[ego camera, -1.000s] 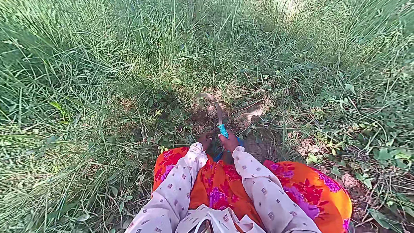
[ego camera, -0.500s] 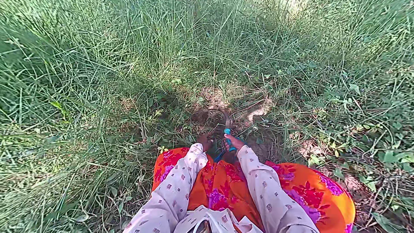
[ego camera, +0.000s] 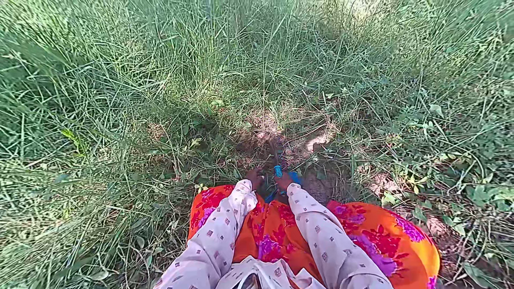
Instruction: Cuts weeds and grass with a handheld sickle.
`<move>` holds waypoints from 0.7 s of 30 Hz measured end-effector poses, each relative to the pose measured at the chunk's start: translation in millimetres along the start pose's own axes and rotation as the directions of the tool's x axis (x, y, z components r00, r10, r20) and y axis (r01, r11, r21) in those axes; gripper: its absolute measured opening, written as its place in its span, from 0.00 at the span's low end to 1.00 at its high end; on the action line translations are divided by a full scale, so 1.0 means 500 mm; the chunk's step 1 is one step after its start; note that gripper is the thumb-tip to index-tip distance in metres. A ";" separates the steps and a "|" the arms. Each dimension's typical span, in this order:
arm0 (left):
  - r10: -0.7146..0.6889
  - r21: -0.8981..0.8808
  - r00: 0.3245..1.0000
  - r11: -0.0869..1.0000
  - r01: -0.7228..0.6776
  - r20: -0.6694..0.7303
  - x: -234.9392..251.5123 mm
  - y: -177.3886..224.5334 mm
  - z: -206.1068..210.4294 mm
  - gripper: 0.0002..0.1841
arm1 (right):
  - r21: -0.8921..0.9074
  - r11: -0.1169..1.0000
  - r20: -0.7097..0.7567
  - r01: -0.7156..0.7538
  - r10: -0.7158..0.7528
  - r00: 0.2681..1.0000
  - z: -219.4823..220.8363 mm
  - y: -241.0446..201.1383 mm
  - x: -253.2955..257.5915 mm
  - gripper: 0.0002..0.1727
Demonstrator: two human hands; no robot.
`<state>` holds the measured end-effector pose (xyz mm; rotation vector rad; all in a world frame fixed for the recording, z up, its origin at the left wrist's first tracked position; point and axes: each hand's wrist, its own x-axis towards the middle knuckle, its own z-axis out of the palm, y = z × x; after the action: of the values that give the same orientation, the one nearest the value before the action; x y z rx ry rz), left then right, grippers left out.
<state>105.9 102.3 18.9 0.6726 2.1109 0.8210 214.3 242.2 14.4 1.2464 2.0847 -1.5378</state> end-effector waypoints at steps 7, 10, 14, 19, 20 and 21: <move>0.004 -0.027 1.000 1.000 -0.004 -0.020 -0.008 0.009 -0.006 0.29 | 0.566 0.824 0.177 -0.028 -0.088 0.980 -0.035 -0.049 -0.124 0.14; 0.012 -0.051 1.000 0.999 -0.013 -0.010 -0.007 0.009 -0.003 0.29 | 0.404 0.901 0.091 0.156 -0.209 0.974 -0.005 -0.093 -0.172 0.23; 0.038 -0.052 0.999 0.998 -0.040 -0.039 0.004 -0.017 -0.003 0.28 | -0.005 0.968 -0.122 0.250 -0.249 0.961 0.018 -0.060 -0.099 0.35; 0.022 0.026 1.000 0.999 -0.023 0.022 -0.007 0.001 0.000 0.28 | -0.149 0.988 -0.045 0.033 -0.040 0.998 0.003 0.008 0.001 0.33; 0.024 0.033 0.999 0.999 -0.025 0.026 -0.003 0.000 0.001 0.28 | -0.113 0.994 -0.015 0.011 -0.012 1.000 0.002 0.018 0.013 0.33; 0.025 0.039 0.999 0.999 -0.026 0.027 0.000 0.000 0.000 0.28 | -0.064 0.998 0.001 0.000 0.000 1.000 0.001 0.021 0.018 0.32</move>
<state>106.0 102.3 19.2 0.7283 2.1029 0.7819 216.6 246.7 1.6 1.2237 2.1160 -1.4587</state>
